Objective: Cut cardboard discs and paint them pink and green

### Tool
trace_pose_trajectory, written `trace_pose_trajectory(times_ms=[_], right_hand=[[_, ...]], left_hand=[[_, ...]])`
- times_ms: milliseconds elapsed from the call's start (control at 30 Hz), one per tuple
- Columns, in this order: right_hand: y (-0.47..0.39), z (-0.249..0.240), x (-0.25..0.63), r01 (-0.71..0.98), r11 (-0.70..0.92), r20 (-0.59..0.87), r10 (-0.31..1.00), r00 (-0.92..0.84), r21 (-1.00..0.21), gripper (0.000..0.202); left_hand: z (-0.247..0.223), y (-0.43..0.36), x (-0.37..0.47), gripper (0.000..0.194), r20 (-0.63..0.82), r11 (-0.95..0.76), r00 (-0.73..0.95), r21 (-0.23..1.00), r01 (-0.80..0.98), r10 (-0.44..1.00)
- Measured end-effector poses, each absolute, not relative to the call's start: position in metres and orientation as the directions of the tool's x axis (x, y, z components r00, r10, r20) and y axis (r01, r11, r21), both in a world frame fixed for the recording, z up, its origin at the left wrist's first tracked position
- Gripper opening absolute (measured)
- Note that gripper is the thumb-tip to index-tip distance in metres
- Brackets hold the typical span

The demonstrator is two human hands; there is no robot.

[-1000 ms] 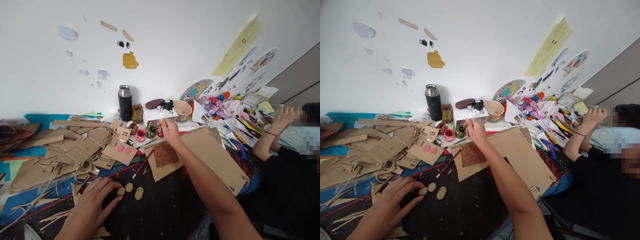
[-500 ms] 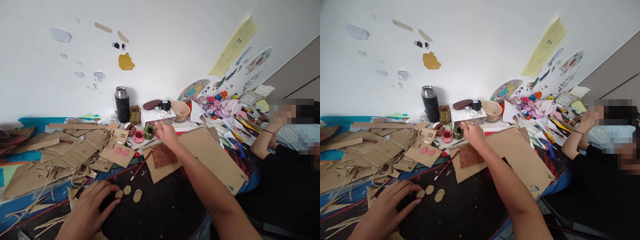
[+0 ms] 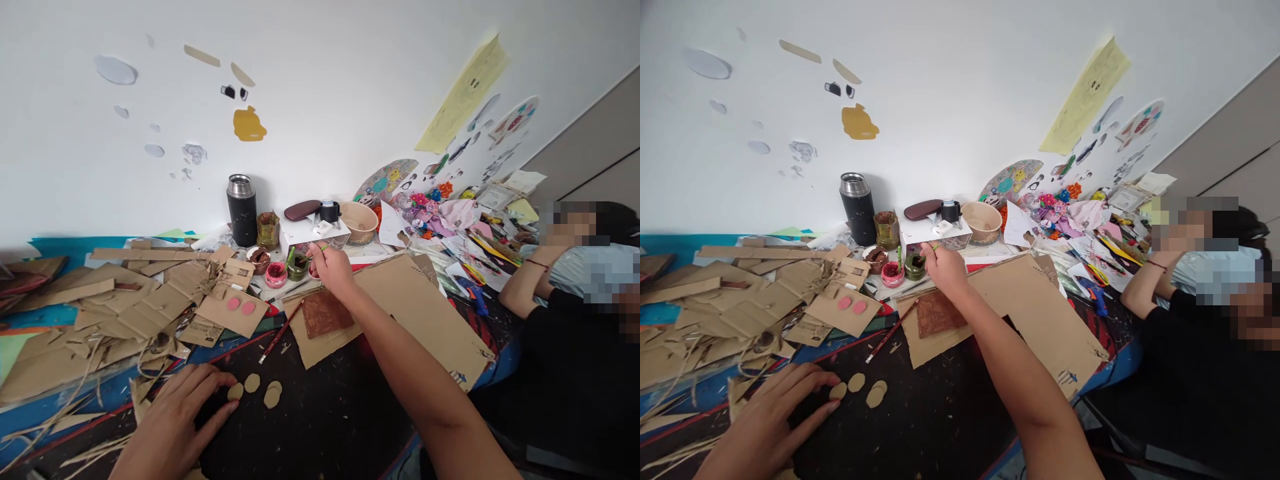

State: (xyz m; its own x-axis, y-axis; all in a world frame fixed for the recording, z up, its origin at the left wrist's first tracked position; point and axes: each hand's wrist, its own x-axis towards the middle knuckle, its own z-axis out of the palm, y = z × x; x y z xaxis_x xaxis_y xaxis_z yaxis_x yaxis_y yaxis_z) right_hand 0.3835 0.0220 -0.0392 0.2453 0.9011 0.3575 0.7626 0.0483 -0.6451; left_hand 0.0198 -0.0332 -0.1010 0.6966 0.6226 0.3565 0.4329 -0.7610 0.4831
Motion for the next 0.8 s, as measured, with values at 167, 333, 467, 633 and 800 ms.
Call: trace_pose_trajectory(times_ms=[167, 333, 467, 633, 800], right_hand=[[0.0209, -0.0347, 0.3788, 0.848, -0.010, 0.270, 0.946, 0.180, -0.529, 0.042], [0.0232, -0.0298, 0.3762, 0.883, -0.007, 0.296, 0.941, 0.165, -0.470, 0.042], [0.0234, -0.0297, 0.3763, 0.891, -0.032, 0.263, 0.950, 0.168, -0.454, 0.040], [0.0223, -0.0326, 0.3768, 0.863, -0.015, 0.265, 0.949, 0.171, -0.504, 0.041], [0.0232, -0.0328, 0.3775, 0.838, -0.014, 0.268, 0.945, 0.190, -0.545, 0.040]], left_hand=[[-0.0964, -0.0328, 0.0204, 0.031, 0.373, -0.770, 0.695, 0.472, 0.429, 0.615], [-0.0932, -0.0319, 0.0230, 0.031, 0.405, -0.785, 0.689, 0.461, 0.413, 0.601], [-0.0951, -0.0323, 0.0230, 0.031, 0.410, -0.791, 0.691, 0.450, 0.415, 0.595], [-0.0990, -0.0325, 0.0208, 0.030, 0.417, -0.788, 0.681, 0.449, 0.422, 0.602], [-0.1017, -0.0308, 0.0206, 0.029, 0.436, -0.799, 0.681, 0.445, 0.405, 0.588]])
